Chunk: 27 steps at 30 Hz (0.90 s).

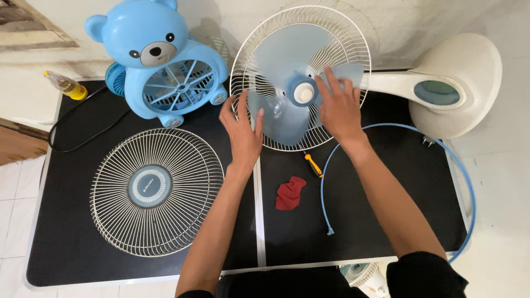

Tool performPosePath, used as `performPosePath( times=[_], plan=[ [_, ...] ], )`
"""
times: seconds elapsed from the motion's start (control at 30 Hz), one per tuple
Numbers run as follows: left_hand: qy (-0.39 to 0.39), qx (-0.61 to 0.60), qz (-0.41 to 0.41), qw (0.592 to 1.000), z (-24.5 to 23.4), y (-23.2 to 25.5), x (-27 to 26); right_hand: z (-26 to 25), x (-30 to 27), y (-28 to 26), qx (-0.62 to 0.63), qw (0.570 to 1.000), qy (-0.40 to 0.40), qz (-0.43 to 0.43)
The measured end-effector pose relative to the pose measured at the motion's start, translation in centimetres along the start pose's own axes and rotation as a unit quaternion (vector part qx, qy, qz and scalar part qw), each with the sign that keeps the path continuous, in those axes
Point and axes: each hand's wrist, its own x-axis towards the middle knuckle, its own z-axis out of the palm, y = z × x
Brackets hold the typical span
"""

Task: The person assembles a pedestal fan by attaching the front grille, installing the fan blade, and securing it with a nut. They wipe the central hub with a cloth and then attach the rear grille to complete the assembly.

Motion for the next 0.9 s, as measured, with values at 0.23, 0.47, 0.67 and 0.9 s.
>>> performPosePath(
  times=[0.23, 0.47, 0.67, 0.9],
  plan=[
    [0.033, 0.034, -0.016, 0.999, 0.3, 0.3, 0.2, 0.8, -3.8, 0.1, 0.091, 0.920, -0.351, 0.149],
    [0.005, 0.047, -0.014, 0.999, 0.9, 0.2, -0.3, 1.5, -4.3, -0.7, 0.094, 0.938, -0.297, 0.152],
    [-0.041, 0.040, -0.033, 0.998, 1.2, -0.5, -1.1, 0.5, -4.4, -1.8, 0.140, 0.963, -0.185, 0.137],
    [-0.099, 0.060, -0.046, 0.992, 2.1, -0.9, -2.1, 1.7, -4.8, -2.9, 0.069, 0.997, 0.021, -0.007]
  ],
)
